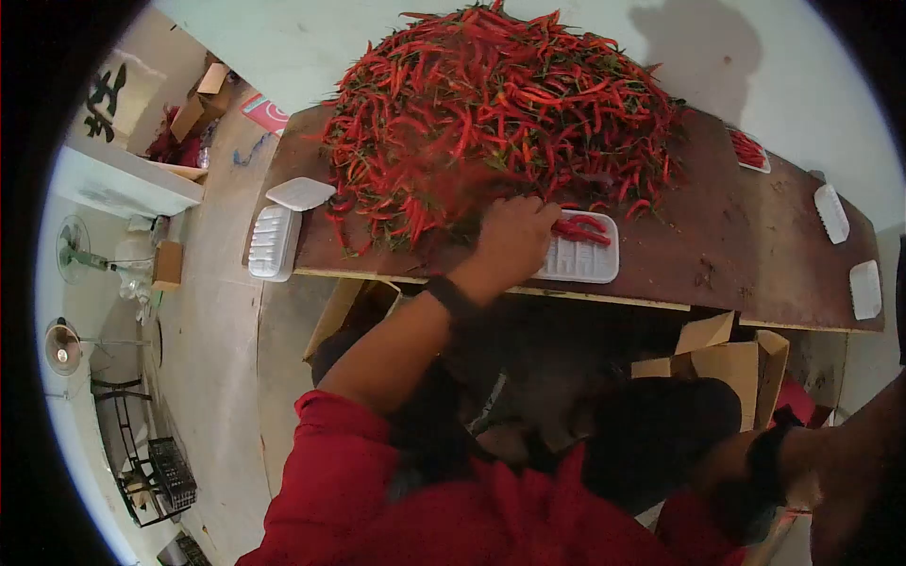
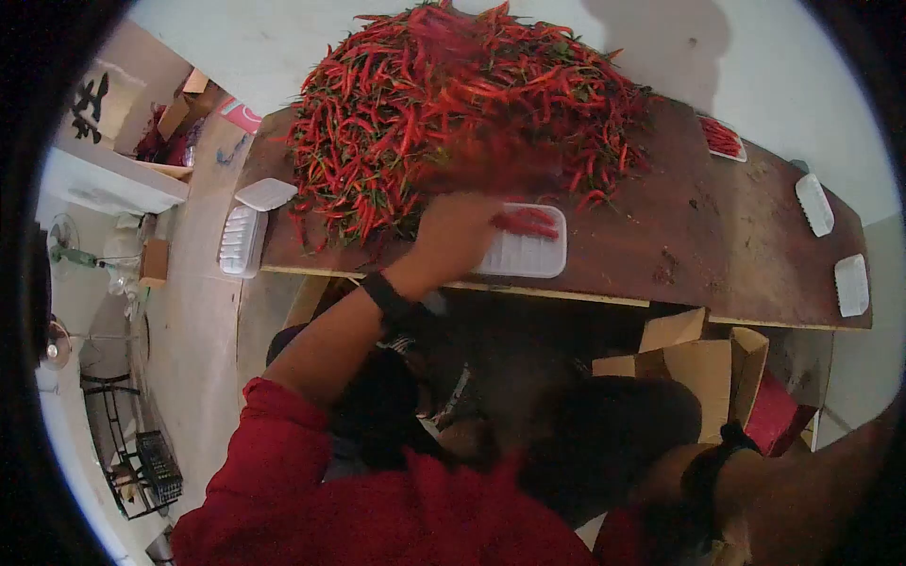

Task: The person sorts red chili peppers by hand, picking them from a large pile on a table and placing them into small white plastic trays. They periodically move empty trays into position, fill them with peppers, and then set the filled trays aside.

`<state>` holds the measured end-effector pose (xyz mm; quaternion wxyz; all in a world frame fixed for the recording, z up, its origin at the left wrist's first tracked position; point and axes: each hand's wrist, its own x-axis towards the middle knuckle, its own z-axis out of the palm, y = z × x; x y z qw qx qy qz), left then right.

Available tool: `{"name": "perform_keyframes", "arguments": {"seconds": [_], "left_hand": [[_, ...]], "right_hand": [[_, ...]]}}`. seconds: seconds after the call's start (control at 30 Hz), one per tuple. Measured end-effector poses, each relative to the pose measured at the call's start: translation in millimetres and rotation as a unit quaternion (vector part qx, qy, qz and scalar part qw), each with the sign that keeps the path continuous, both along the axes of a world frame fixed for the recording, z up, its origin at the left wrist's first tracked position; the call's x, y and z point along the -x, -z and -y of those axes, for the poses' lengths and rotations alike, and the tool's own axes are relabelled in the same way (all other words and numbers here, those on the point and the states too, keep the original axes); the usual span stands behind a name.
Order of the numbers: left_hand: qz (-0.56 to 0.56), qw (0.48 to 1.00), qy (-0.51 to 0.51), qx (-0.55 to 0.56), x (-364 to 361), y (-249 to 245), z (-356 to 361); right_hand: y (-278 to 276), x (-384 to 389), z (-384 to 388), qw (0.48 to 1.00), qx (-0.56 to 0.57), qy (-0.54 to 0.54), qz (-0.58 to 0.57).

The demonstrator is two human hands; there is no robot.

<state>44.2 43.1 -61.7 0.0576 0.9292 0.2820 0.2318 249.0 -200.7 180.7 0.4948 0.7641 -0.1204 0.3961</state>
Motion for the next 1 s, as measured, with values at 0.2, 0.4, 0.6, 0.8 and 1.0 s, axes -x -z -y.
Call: {"name": "perform_keyframes", "arguments": {"seconds": [0.2, 0.4, 0.6, 0.8, 1.0], "left_hand": [[0.030, 0.999, 0.017, 0.003, 1, -6, -1], [0.031, 0.999, 0.032, -0.022, 2, -11, -4], [0.062, 0.997, 0.030, -0.034, 0, -8, -6], [0.055, 0.997, 0.037, -0.044, 1, -7, -3], [-0.004, 0.999, 0.030, -0.022, 6, -17, -11]], "right_hand": [[1, 25, 11, 0.997, -0.024, -0.002, -0.079], [-7, 39, 14, 0.991, -0.032, 0.001, -0.129], [-11, 54, 15, 0.993, -0.021, 0.018, -0.116], [-11, 63, 7, 0.987, -0.043, -0.007, -0.153], [-7, 75, 15, 0.984, -0.026, 0.010, -0.179]]}}
